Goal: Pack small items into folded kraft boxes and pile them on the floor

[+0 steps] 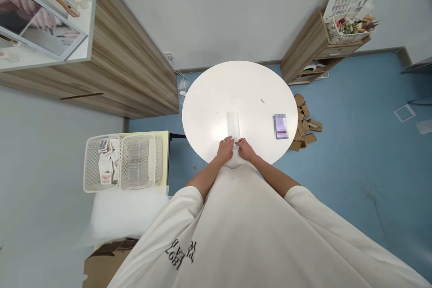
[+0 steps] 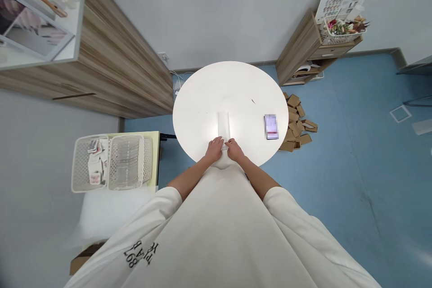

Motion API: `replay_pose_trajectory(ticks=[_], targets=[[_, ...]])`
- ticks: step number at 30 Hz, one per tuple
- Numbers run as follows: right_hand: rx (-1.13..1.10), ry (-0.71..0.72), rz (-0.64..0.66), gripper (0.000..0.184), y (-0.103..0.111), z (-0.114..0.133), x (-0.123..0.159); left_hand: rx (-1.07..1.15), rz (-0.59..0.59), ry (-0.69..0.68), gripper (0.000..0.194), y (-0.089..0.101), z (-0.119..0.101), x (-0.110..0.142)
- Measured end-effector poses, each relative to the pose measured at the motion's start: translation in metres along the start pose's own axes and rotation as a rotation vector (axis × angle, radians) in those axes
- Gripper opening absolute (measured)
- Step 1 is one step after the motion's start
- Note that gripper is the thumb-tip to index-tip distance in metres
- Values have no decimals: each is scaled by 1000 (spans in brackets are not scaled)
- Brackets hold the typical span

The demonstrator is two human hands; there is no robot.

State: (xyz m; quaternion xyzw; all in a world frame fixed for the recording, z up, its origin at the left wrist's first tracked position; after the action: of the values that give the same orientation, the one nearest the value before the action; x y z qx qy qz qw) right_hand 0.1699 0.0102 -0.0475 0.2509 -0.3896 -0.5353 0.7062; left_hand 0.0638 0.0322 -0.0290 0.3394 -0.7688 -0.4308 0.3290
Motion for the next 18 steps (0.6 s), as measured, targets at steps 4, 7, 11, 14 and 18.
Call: replay_pose_trajectory(ticks=[4,7,11,14,18], targets=[[167,34,29,59,0,6,6,-67,41,-83,68,-3,0,-3],[220,47,79,67,-3,10,12,-88,49,-124,66,-5,0,-7],[272,49,118,71,-3,11,16,-67,71,-113,61,-4,1,-15],[299,59,96,68,3,13,16,-4,113,-64,59,-2,2,-20],[337,67,37,51,14,17,14,123,164,31,61,0,9,-18]])
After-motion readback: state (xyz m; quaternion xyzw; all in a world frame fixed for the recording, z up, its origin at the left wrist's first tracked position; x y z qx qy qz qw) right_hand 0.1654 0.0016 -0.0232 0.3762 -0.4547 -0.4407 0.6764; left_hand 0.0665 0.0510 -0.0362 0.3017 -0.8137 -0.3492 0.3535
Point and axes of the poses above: each hand's wrist, its own x-axis away from the middle knuckle, its own y-axis out of the back of the hand, z = x × y, the point moved 9 cm from there along -x, towards the middle knuckle, and after that the axes turned 6 degrees about -z, right-handed, at the moved point
